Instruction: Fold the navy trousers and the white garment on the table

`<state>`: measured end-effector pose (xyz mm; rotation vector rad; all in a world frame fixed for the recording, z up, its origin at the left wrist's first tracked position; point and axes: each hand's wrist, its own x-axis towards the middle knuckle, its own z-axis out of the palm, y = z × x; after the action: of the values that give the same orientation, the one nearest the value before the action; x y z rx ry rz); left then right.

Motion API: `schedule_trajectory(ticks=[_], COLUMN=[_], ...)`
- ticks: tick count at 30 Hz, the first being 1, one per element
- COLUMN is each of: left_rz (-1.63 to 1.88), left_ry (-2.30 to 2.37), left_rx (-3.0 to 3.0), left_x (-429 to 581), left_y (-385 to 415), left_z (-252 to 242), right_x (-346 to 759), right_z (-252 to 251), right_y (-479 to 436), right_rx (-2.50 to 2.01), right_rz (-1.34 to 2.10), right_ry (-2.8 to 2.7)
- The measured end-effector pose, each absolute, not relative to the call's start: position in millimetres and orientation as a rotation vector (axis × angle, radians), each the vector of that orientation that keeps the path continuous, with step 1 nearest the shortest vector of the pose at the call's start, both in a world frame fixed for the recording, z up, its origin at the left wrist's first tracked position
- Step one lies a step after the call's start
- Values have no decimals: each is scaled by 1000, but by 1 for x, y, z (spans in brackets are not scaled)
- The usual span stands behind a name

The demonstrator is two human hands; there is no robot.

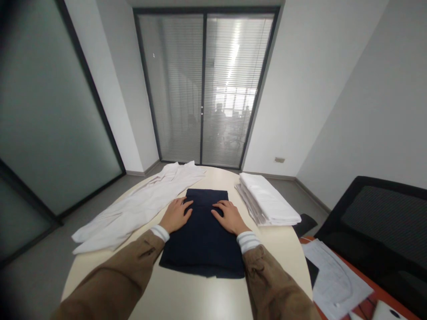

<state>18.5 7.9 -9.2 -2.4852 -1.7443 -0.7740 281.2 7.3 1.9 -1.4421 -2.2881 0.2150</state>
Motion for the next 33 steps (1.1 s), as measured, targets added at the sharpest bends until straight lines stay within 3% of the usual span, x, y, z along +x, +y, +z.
schedule_trajectory(ticks=[7, 19, 24, 28, 33], left_rz=[-965, -2411, -2546, -2750, -3003], left_ry=[-1838, -2485, -2096, -1829, -1871], left_rx=[-2466, -2443, -2847, -2724, -2580], left_x=[9, 7, 7, 14, 17], left_y=[10, 25, 23, 18, 12], left_z=[-19, -29, -22, -17, -16], right_x=[290, 296, 296, 297, 300], right_z=[-17, -28, -32, -31, -31], right_y=[11, 17, 18, 20, 25], right_rx=[-1770, -1705, -1716, -1638, -1502], right_rz=[148, 246, 258, 337, 689], right_ry=[-2122, -2097, -1975, -1872, -1594])
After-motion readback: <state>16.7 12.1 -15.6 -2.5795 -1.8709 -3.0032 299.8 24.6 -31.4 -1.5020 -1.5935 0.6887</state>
